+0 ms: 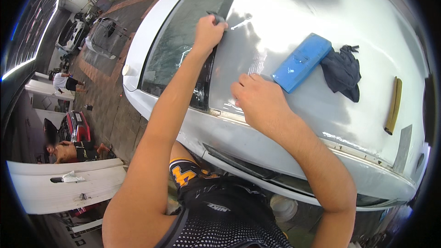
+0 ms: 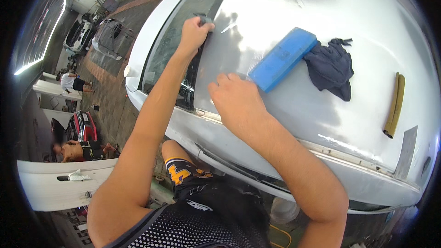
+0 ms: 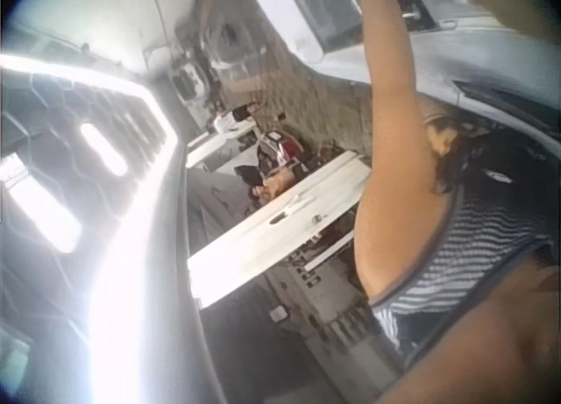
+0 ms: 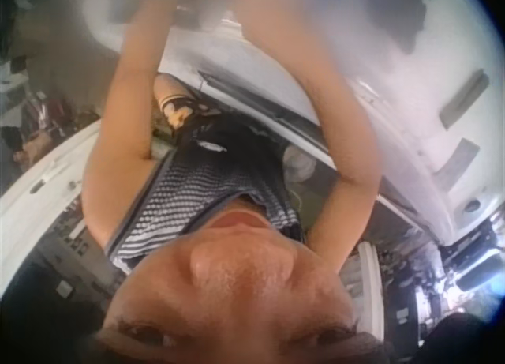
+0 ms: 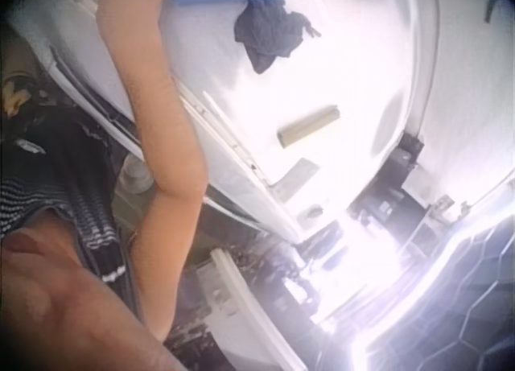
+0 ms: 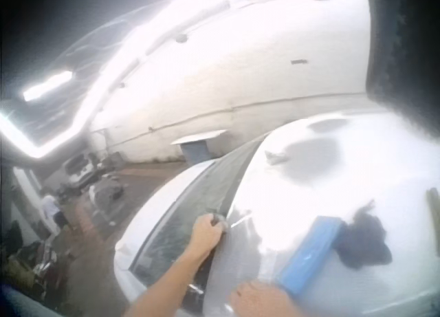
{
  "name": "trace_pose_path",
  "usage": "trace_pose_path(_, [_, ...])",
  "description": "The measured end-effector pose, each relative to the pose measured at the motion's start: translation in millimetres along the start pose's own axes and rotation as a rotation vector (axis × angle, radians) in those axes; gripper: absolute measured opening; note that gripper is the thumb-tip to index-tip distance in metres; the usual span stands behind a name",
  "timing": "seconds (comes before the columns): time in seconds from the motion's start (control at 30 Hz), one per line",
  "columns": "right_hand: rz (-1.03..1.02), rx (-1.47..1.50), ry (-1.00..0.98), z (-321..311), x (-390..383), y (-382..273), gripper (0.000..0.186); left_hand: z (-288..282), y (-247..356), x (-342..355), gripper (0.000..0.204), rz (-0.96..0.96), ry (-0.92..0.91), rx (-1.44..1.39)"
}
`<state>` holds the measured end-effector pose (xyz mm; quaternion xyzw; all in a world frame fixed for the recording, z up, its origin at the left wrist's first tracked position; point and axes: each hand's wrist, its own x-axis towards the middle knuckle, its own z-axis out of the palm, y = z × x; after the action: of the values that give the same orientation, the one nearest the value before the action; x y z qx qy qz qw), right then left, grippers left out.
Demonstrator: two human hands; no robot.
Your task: The person applies a tint film to the rear window of a white car. They smooth the film with a squeegee, wipe the surface with a cloth, and use a razor blade to trim the edges. The person repeatedly wets the film and continues smoothing and trimming until the edges are flush with the window frame.
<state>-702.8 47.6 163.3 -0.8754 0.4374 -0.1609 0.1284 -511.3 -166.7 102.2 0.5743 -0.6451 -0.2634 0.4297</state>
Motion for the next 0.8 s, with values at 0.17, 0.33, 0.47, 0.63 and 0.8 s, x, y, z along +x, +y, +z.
trace_pose_path(0.17, [0.020, 0.052, -0.020, -2.7, -0.3, 7.2, 0.022, 2.4, 21.0, 13.1, 0.022, -0.034, 0.032, 0.074])
trace_pose_path(0.33, [0.006, 0.063, -0.018, -6.2, 0.9, 5.2, 0.018, -39.2, 12.6, -21.9, 0.021, 0.014, 0.190, -0.091])
trace_pose_path(0.47, [-0.003, 0.049, -0.005, -4.4, 1.2, 4.9, 0.017, -33.9, -8.0, -63.9, 0.023, -0.067, 0.136, -0.083])
trace_pose_path(0.63, [0.001, 0.023, -0.034, -10.5, 0.1, 2.1, 0.017, -29.8, -13.2, -69.8, 0.025, -0.125, 0.114, -0.271])
trace_pose_path(0.8, [-0.011, 0.029, -0.008, -4.8, -1.3, 4.9, 0.018, -39.0, -15.9, -69.9, 0.032, -0.147, 0.093, -0.004])
